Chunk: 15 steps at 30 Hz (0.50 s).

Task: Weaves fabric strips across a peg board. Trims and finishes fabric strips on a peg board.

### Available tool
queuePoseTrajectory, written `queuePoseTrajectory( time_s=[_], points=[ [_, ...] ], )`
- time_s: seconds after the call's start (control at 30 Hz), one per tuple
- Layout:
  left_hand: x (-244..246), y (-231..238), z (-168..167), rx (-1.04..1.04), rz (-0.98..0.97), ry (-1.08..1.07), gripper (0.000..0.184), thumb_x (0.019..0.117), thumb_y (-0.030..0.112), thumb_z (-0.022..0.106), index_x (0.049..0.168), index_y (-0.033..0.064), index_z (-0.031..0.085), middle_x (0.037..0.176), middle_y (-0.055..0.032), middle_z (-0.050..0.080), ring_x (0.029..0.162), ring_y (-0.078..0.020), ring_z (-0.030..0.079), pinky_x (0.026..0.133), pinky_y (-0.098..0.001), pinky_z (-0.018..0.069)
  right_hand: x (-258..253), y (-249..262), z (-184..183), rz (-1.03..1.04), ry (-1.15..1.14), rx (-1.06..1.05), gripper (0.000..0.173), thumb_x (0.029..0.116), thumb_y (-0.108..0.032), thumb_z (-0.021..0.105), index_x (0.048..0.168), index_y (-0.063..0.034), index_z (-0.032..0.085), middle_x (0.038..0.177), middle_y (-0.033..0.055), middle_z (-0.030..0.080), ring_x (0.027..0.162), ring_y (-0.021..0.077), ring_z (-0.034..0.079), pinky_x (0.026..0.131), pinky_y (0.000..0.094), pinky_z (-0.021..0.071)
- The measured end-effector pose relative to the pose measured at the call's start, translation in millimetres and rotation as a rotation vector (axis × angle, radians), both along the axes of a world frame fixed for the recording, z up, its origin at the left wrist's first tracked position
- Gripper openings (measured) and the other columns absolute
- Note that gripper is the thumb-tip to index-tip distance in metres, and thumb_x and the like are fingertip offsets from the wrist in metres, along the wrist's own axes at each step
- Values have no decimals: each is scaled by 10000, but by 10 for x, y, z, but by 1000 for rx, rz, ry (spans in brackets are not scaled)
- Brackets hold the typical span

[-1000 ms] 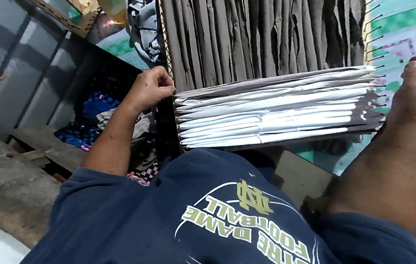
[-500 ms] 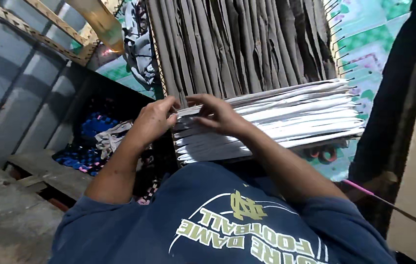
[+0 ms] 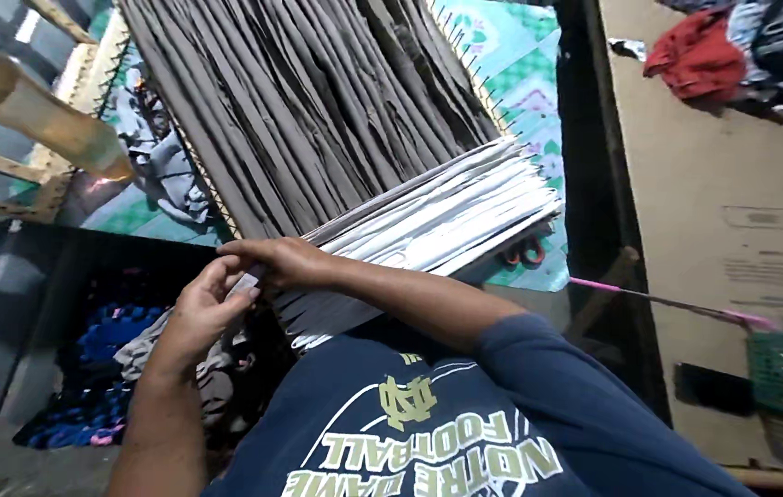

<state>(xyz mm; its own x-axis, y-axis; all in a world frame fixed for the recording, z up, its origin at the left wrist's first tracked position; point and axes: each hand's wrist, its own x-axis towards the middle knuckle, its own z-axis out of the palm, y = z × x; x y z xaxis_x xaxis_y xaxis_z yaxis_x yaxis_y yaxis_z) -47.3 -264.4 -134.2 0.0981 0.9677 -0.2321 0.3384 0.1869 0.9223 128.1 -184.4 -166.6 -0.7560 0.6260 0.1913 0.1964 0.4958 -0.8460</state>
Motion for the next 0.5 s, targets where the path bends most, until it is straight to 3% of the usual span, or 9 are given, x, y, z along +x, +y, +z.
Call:
queuePoseTrajectory(
  time_s=[0.17, 0.27, 0.33, 0.4, 0.43, 0.5],
  points=[
    [-27, -86, 37, 50, -13, 2, 574, 871, 85, 663, 1423, 67, 508, 1236, -17, 680, 920, -47, 687, 757, -211, 582, -20, -8, -120, -62, 115, 73, 461, 867, 60, 726, 1319, -1, 659, 1106, 177, 745, 964, 337, 731, 847, 568, 573],
    [-186, -111, -30, 106, -68, 88, 636, 857, 148, 669, 1468, 123, 491, 1327, -30, 640, 1031, -87, 675, 802, -259, 588, 10, -9, -119, -59, 91, 6, 328, 932, 2, 677, 1259, 23, 675, 1067, 194, 739, 943, 329, 726, 855, 553, 566],
    [-393, -122, -101, 116, -81, 304, 625, 864, 157, 657, 1469, 149, 500, 1291, -55, 654, 1038, -131, 673, 827, -334, 584, 28, -4, -111, -66, 46, -36, 304, 947, 0, 660, 1250, 20, 679, 1050, 197, 727, 921, 323, 709, 855, 539, 563],
    [-661, -136, -208, 76, -52, 511, 566, 898, 49, 660, 1448, 114, 543, 1203, -178, 680, 997, -307, 681, 833, -540, 548, 47, -5, -95, -71, 22, -36, 278, 950, -7, 662, 1226, 2, 696, 1066, 181, 731, 940, 310, 712, 867, 528, 566],
    [-810, -149, -277, 40, -7, 585, 520, 930, 16, 665, 1433, 92, 559, 1186, -218, 682, 998, -366, 681, 850, -596, 535, 56, -7, -90, -71, 22, -22, 264, 948, -9, 666, 1210, 1, 705, 1064, 177, 733, 947, 309, 713, 868, 527, 566],
    [-1144, -205, -420, 18, 173, 643, 449, 943, -22, 617, 1384, 51, 588, 1190, -237, 676, 1006, -367, 677, 861, -582, 536, 68, -10, -109, -70, 33, 8, 248, 949, -23, 668, 1192, 4, 713, 1051, 175, 735, 950, 309, 715, 868, 527, 566]
  ],
)
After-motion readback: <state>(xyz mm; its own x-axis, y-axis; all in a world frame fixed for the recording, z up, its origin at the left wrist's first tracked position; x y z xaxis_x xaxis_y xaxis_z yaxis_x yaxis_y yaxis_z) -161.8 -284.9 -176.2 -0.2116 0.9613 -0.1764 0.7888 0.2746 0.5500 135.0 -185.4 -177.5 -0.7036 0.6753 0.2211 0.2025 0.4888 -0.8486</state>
